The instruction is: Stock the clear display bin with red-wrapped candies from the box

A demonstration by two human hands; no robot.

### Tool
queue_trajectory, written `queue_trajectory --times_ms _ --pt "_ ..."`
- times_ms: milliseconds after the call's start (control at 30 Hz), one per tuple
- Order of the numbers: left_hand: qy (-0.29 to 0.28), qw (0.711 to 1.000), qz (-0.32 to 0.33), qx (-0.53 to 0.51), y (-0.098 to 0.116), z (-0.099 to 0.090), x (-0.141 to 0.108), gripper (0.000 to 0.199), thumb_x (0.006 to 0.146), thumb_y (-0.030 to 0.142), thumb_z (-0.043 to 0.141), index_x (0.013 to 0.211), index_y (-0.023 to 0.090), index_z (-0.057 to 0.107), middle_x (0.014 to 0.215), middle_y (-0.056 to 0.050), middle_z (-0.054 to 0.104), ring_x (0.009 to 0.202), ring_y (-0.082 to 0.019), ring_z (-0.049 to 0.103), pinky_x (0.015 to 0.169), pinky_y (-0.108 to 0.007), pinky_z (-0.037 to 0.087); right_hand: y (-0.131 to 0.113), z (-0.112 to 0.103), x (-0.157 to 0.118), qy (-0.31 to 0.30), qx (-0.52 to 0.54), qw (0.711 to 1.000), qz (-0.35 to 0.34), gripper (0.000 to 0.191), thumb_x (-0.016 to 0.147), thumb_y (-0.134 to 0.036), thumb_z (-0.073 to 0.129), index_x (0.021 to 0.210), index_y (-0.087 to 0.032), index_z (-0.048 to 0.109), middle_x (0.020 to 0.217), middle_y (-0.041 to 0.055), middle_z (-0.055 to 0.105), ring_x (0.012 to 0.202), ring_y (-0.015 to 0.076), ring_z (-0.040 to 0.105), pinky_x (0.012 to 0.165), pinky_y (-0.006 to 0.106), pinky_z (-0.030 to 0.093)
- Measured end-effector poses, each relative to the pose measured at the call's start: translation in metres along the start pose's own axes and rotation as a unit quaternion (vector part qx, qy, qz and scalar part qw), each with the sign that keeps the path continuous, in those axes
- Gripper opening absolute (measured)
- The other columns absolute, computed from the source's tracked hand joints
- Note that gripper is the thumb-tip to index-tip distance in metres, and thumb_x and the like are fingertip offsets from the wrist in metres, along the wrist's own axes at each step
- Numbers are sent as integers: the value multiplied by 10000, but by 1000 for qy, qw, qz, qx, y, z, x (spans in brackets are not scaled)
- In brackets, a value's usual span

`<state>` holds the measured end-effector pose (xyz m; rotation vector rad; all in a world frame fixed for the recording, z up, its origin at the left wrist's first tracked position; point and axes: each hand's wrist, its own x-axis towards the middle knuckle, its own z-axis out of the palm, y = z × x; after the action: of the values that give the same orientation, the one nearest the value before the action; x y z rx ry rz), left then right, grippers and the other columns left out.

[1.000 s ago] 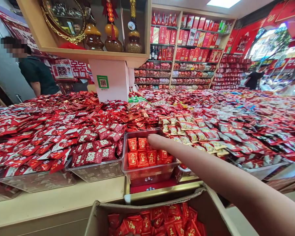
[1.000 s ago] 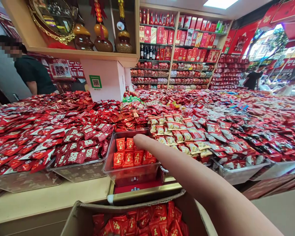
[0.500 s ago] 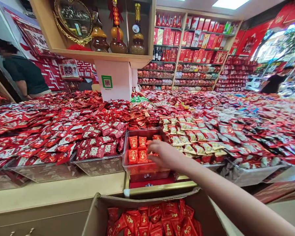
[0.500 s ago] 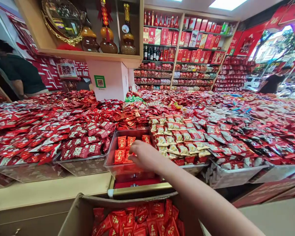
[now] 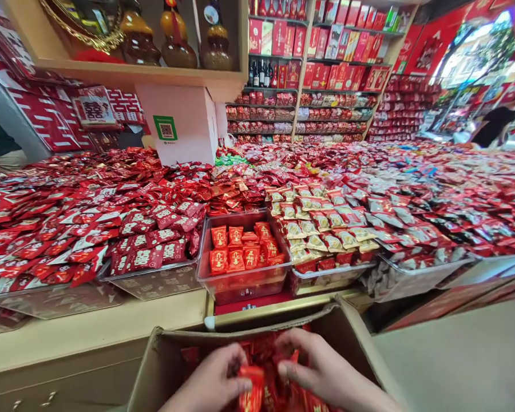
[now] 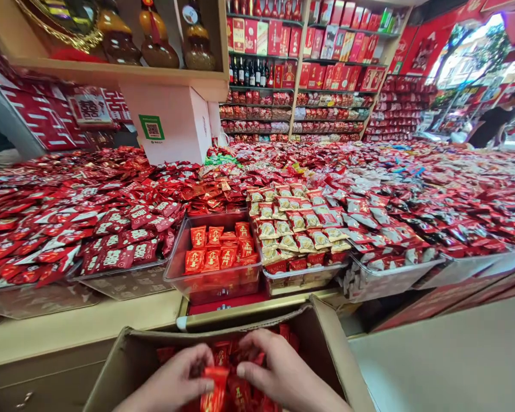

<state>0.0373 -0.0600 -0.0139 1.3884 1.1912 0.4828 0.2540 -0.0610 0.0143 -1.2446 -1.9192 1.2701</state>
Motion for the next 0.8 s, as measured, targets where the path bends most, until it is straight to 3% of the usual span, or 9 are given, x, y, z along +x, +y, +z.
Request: queue_trajectory --times_ms 100,233,367,467,533,667,800 --pt "-12 990 32 -135 15 6 6 157 679 209 614 760 159 489 696 38 544 671 -108 490 616 -221 375 12 12 7 -14 142 989 29 414 707 -370 567 1051 -146 505 918 65 581 770 139 526 659 248 414" --pt "-23 976 54 -208 22 17 3 197 694 117 589 853 187 495 830 7 557 802 -132 510 719 -253 390 15 21 18 0 209 977 53 324 751 -427 486 811 -121 575 650 -2 526 557 76 443 515 200 360" --pt "-45 962 70 -262 16 25 5 429 703 52 536 1067 251 427 1070 -27 510 986 -161 473 844 -308 371 16 25 24 52 232 967 95 356 719 -464 494 589 -133 490 489 -45 410 433 54 382 415 183 326" --pt "-53 959 59 -273 9 27 7 672 679 21 531 1239 277 262 1181 -60 460 1020 -174 473 849 -315 372 17 27 25 70 272 952 122 373 703 -482 499 558 -143 448 465 -56 377 391 51 369 380 187 343" --pt "-61 955 49 -287 4 27 9 720 686 66 567 1275 270 208 1205 -81 457 998 -186 501 847 -330 380 17 27 25 82 305 940 128 353 702 -474 504 604 -136 480 510 -42 424 430 62 412 407 201 390" --pt "-47 946 54 -317 -2 27 12 590 745 234 570 1260 221 282 1069 -79 591 892 -168 562 821 -316 404 15 26 24 87 369 916 132 307 702 -444 526 732 -141 487 614 -19 485 520 84 476 427 213 442" --pt "48 974 19 -222 0 24 13 347 723 307 586 1037 168 542 891 -55 666 625 -135 591 516 -207 434 13 23 18 84 338 934 77 257 755 -399 491 763 -142 488 698 6 523 511 80 511 462 222 461"
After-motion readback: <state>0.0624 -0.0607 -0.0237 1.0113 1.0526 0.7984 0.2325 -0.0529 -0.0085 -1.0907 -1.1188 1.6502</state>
